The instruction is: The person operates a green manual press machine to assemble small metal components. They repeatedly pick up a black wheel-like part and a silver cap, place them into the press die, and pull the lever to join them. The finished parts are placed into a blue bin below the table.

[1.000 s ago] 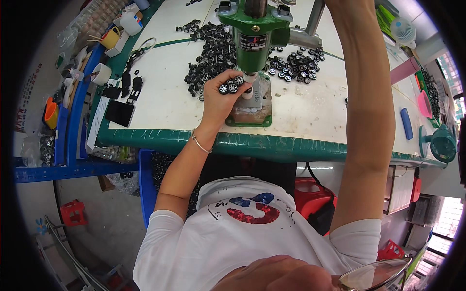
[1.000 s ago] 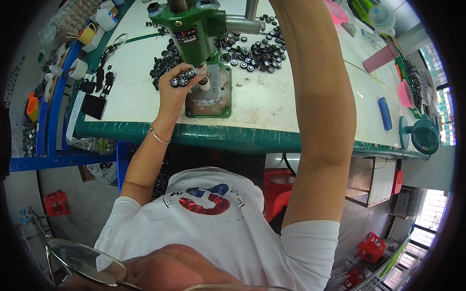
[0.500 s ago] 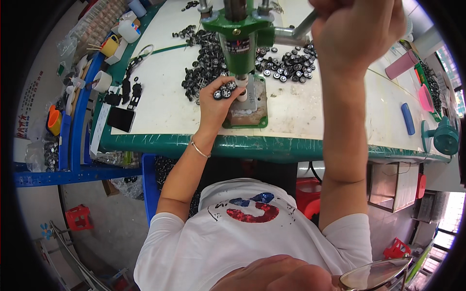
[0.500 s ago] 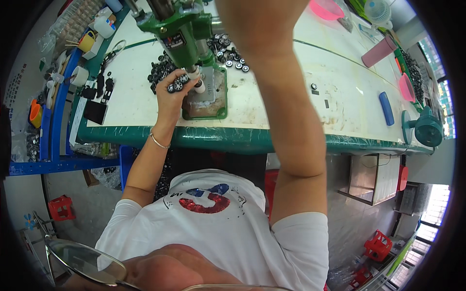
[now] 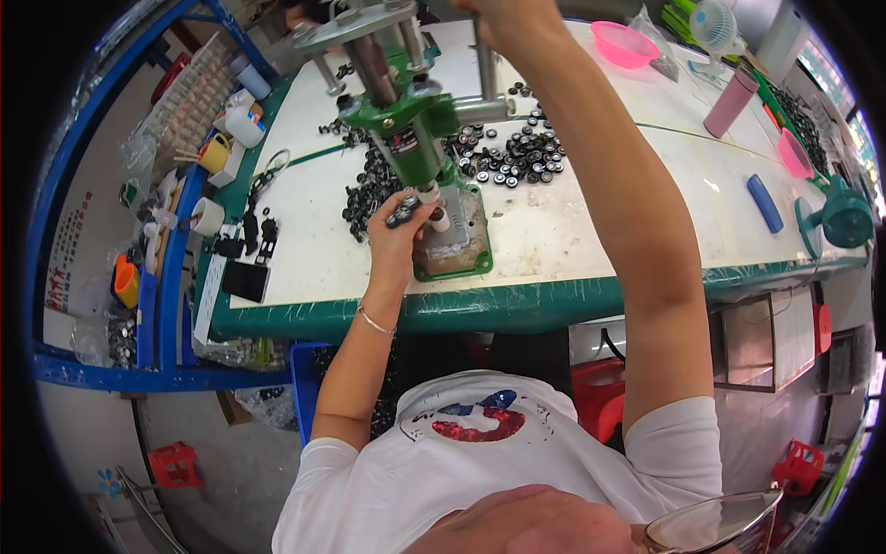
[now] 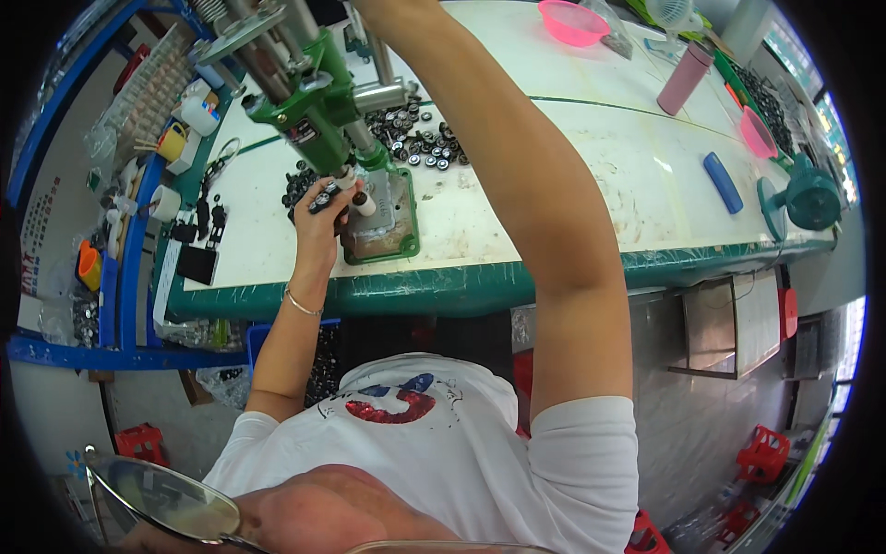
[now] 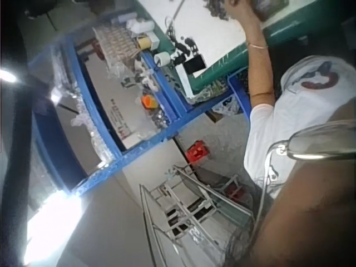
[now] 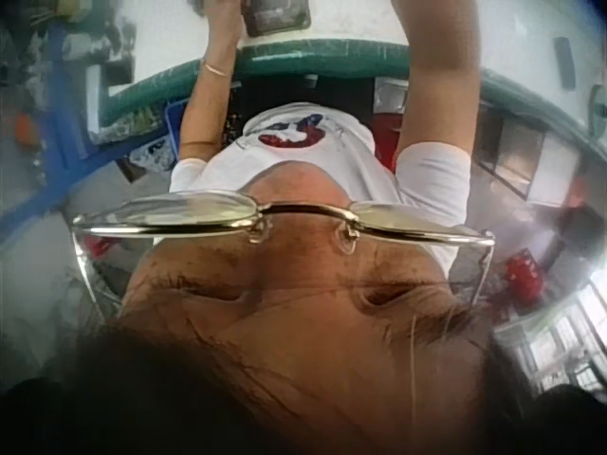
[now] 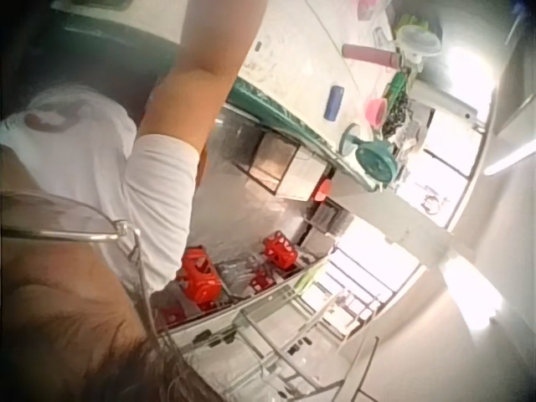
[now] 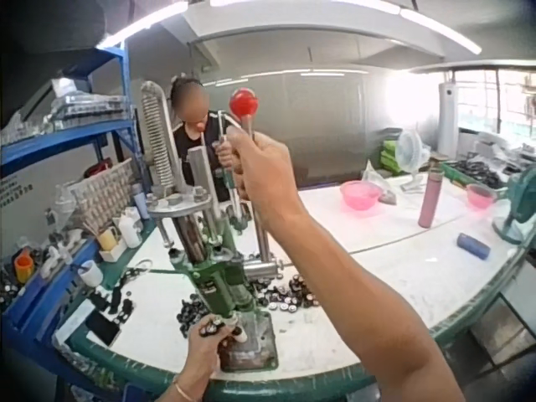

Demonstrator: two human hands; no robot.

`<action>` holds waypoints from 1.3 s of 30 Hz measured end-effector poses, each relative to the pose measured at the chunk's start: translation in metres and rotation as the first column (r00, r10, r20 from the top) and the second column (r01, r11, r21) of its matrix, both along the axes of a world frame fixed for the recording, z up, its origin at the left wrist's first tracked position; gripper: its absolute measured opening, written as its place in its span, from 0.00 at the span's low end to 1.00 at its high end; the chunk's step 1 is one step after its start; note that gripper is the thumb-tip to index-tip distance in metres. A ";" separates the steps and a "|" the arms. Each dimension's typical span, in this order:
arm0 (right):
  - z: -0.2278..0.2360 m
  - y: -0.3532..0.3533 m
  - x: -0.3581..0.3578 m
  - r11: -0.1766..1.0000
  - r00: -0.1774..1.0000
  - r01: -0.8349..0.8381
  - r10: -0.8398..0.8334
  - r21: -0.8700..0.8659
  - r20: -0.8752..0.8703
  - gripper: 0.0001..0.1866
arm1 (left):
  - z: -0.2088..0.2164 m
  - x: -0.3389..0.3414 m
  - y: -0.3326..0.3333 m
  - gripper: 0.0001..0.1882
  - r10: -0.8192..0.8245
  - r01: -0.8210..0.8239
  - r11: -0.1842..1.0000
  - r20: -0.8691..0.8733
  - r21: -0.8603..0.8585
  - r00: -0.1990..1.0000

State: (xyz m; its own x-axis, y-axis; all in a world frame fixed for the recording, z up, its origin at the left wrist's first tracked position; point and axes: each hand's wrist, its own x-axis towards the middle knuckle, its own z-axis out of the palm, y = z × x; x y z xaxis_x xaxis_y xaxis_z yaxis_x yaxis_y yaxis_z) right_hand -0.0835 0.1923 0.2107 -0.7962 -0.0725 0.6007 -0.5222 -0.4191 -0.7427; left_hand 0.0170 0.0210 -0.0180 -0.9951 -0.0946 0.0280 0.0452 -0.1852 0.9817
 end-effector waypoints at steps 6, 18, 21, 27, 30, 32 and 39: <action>-0.017 0.008 -0.030 0.971 0.926 -0.180 0.222 -0.160 0.305 0.13 | -0.002 0.001 -0.030 0.06 -0.073 0.043 0.895 0.051 0.445 0.996; -0.276 0.043 0.017 0.375 0.883 0.456 -0.303 0.807 -0.359 0.10 | -0.029 0.040 -0.084 0.13 0.017 -0.033 0.993 0.139 0.116 0.990; -0.277 0.038 0.026 0.319 0.811 0.582 -0.293 0.748 -0.506 0.07 | -0.029 0.041 -0.087 0.11 0.056 -0.067 0.990 0.088 0.121 0.995; -0.285 0.035 0.024 0.350 0.793 0.607 -0.316 0.713 -0.520 0.05 | -0.035 0.042 -0.087 0.11 0.122 -0.121 0.992 0.030 -0.025 0.992; -0.285 0.037 0.027 0.349 0.785 0.617 -0.325 0.705 -0.527 0.07 | -0.037 0.048 -0.077 0.12 0.156 -0.170 0.930 -0.068 -0.327 0.985; -0.285 0.038 0.026 0.348 0.776 0.629 -0.331 0.695 -0.537 0.08 | -0.038 0.054 -0.065 0.12 0.103 -0.195 0.782 -0.186 -0.592 0.977; -0.286 0.039 0.027 0.334 0.772 0.633 -0.342 0.699 -0.535 0.09 | -0.039 0.060 -0.057 0.10 0.120 -0.198 0.799 -0.172 -0.568 0.978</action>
State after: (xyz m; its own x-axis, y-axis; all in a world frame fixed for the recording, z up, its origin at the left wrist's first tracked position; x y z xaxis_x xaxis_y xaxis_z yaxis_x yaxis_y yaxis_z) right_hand -0.0566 0.2317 -0.0750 -0.6970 -0.2794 0.6604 -0.6233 0.6913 -0.3654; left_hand 0.0772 -0.0362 -0.0574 -0.9524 -0.1782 0.2472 0.1487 0.4365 0.8873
